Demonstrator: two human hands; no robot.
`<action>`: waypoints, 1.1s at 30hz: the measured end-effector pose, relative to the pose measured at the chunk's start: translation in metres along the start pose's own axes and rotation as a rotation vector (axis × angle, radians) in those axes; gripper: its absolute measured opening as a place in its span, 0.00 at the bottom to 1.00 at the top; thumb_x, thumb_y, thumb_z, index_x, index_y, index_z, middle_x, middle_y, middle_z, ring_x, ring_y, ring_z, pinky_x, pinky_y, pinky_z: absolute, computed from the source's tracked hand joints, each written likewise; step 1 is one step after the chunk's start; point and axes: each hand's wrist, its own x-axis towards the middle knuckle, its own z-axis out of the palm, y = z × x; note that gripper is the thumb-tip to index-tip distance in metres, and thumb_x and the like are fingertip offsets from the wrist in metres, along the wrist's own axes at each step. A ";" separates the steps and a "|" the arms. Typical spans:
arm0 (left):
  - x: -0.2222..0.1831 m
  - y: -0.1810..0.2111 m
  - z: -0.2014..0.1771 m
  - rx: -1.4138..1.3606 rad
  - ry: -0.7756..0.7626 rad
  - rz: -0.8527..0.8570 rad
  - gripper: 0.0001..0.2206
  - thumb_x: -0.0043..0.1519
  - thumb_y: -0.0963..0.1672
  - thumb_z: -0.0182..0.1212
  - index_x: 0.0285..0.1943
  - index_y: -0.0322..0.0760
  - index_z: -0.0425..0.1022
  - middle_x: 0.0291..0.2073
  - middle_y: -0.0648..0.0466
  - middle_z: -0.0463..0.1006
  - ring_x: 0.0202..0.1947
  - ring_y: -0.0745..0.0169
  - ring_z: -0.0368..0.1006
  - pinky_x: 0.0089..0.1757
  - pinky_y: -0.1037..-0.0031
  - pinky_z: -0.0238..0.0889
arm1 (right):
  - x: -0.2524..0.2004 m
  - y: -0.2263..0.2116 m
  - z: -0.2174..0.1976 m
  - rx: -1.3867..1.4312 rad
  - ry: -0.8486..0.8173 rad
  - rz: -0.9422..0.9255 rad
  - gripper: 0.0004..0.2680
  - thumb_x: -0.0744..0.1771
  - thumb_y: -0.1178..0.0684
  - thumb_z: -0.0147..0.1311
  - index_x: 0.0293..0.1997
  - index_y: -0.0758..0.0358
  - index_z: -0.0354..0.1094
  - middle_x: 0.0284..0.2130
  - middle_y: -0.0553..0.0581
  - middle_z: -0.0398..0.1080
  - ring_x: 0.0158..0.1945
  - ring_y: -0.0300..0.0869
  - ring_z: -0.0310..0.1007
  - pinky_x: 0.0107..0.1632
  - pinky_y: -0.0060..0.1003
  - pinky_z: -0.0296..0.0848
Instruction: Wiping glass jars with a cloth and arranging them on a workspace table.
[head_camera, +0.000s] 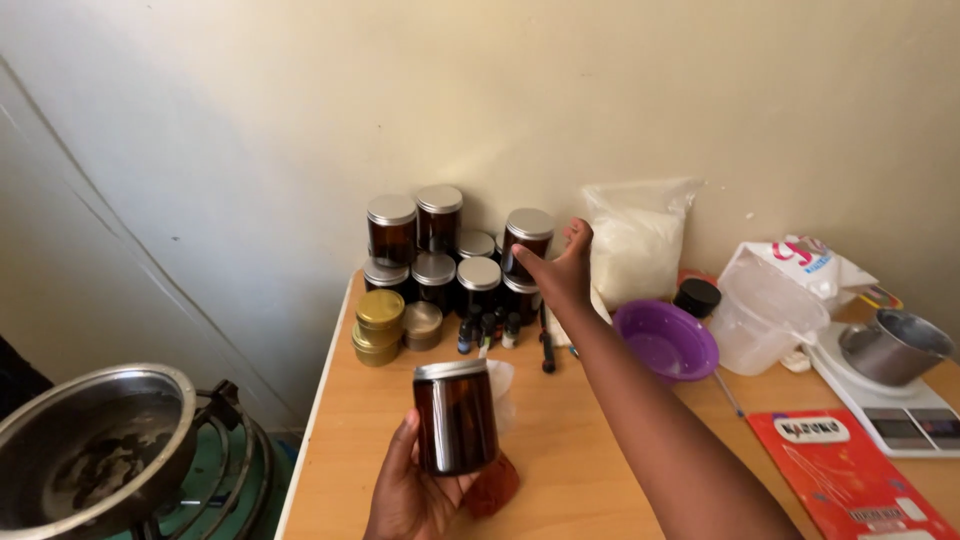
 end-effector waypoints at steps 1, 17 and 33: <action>-0.003 0.001 0.007 -0.003 -0.001 0.007 0.29 0.64 0.52 0.54 0.72 0.33 0.72 0.62 0.36 0.79 0.59 0.37 0.75 0.52 0.44 0.70 | 0.005 -0.009 0.005 0.003 -0.006 -0.004 0.41 0.58 0.38 0.73 0.75 0.55 0.46 0.71 0.63 0.57 0.73 0.49 0.60 0.69 0.44 0.63; -0.001 -0.005 0.007 -0.094 0.086 -0.039 0.26 0.63 0.50 0.57 0.69 0.34 0.73 0.61 0.35 0.79 0.60 0.36 0.75 0.54 0.39 0.67 | 0.023 -0.042 0.004 -0.241 -0.058 0.120 0.38 0.56 0.38 0.76 0.69 0.42 0.51 0.62 0.55 0.70 0.61 0.46 0.73 0.59 0.45 0.69; -0.006 -0.005 0.002 0.063 -0.072 0.000 0.31 0.63 0.54 0.56 0.71 0.33 0.73 0.60 0.37 0.81 0.57 0.42 0.76 0.51 0.49 0.71 | -0.155 0.049 -0.167 -0.109 -0.106 0.163 0.39 0.53 0.52 0.80 0.68 0.51 0.56 0.58 0.71 0.74 0.64 0.47 0.76 0.63 0.34 0.70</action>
